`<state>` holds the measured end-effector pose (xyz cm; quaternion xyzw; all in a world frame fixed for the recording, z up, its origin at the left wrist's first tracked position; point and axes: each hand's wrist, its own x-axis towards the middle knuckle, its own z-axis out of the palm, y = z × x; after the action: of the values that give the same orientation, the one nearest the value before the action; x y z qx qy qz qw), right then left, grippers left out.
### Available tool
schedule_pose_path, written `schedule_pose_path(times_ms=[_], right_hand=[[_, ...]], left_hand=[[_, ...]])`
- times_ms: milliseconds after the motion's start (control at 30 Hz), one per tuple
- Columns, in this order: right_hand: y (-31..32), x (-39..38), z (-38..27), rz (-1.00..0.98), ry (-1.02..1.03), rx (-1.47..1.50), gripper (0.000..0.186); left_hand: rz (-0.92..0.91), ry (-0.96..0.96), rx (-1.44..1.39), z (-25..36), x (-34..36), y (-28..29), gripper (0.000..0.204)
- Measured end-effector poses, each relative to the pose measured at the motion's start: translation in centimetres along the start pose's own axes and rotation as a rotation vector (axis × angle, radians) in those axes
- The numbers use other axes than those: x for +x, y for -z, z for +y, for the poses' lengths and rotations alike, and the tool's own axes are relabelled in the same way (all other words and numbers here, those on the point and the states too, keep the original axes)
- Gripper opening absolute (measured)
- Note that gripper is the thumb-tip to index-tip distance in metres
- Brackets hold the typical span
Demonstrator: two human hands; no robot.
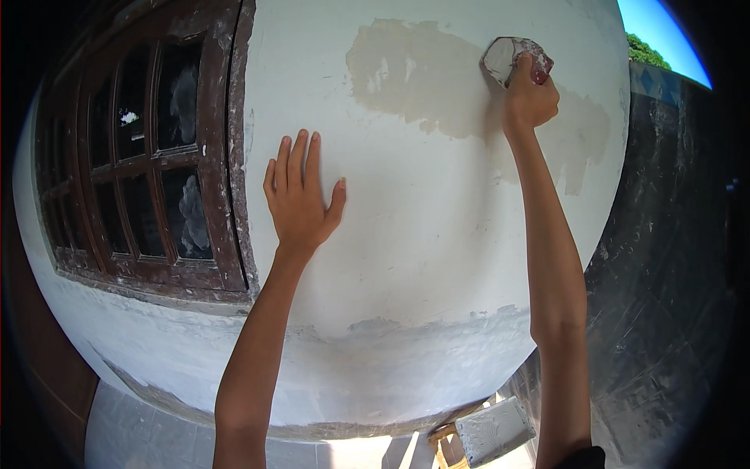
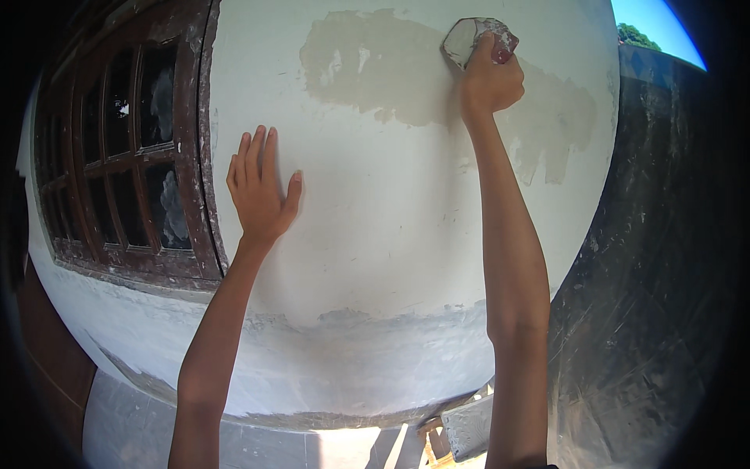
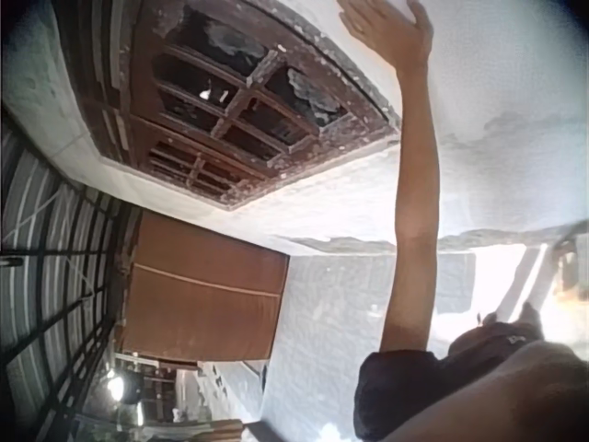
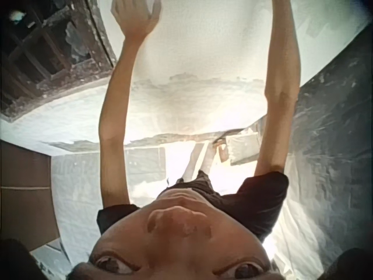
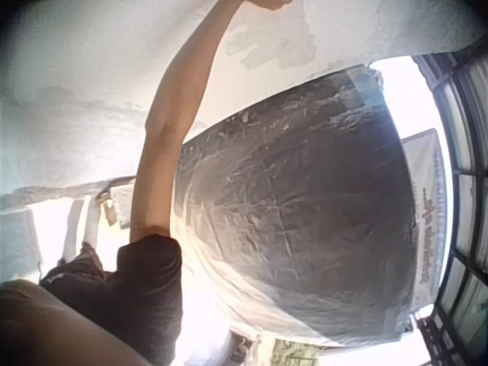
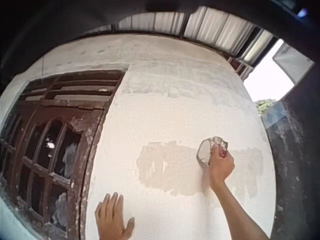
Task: The person applies wall putty to a damaged section of a white wall using a putty knife, scooping the material from a putty tray and spreading it onto the wall.
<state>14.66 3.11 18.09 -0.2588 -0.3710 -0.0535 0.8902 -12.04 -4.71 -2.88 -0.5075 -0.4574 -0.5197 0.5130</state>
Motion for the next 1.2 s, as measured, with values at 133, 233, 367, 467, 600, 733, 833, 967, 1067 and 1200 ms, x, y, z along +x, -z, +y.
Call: schedule_pose_path(times_ms=[133, 233, 367, 467, 600, 733, 833, 967, 1067, 1200], right_hand=[[-1.2, -4.0, -4.8, -0.306, -0.029, 0.252, 0.048], [-3.4, -7.2, -7.0, -0.569, 0.130, 0.182, 0.051], [-5.7, -7.6, -3.1, -0.526, 0.277, 0.068, 0.053], [-3.2, -3.6, -3.7, -0.447, 0.113, -0.008, 0.057], [-1.1, -0.3, -1.3, -0.252, 0.073, -0.070, 0.052], [0.1, -3.4, -3.5, -0.337, 0.020, 0.209, 0.044], [-0.1, -7.6, -4.3, -0.614, 0.147, 0.105, 0.050], [0.0, -9.3, -3.0, -0.716, 0.298, 0.036, 0.055], [0.9, -7.0, -1.2, -0.618, 0.168, -0.070, 0.056], [2.8, -3.0, 0.8, -0.433, 0.078, -0.153, 0.055]], left_hand=[[-0.003, 0.003, 0.003, -0.1, 0.1, 0.3, 0.071], [-0.007, 0.004, -0.008, 0.0, 0.0, 0.4, 0.071], [-0.043, 0.009, -0.041, 0.2, -0.4, -1.3, 0.070], [0.015, 0.006, -0.024, 0.0, 0.4, 1.1, 0.069], [-0.019, 0.020, -0.027, 0.1, 0.1, 0.0, 0.069], [-0.015, 0.019, -0.016, -0.3, -0.1, -0.3, 0.070], [-0.022, 0.023, -0.018, -0.4, -0.2, 0.0, 0.070], [-0.012, 0.017, -0.022, -0.3, 0.0, 0.0, 0.069], [-0.007, 0.011, -0.023, -0.1, 0.0, -0.1, 0.068], [0.005, 0.006, 0.001, 0.0, 0.0, -0.2, 0.067]])
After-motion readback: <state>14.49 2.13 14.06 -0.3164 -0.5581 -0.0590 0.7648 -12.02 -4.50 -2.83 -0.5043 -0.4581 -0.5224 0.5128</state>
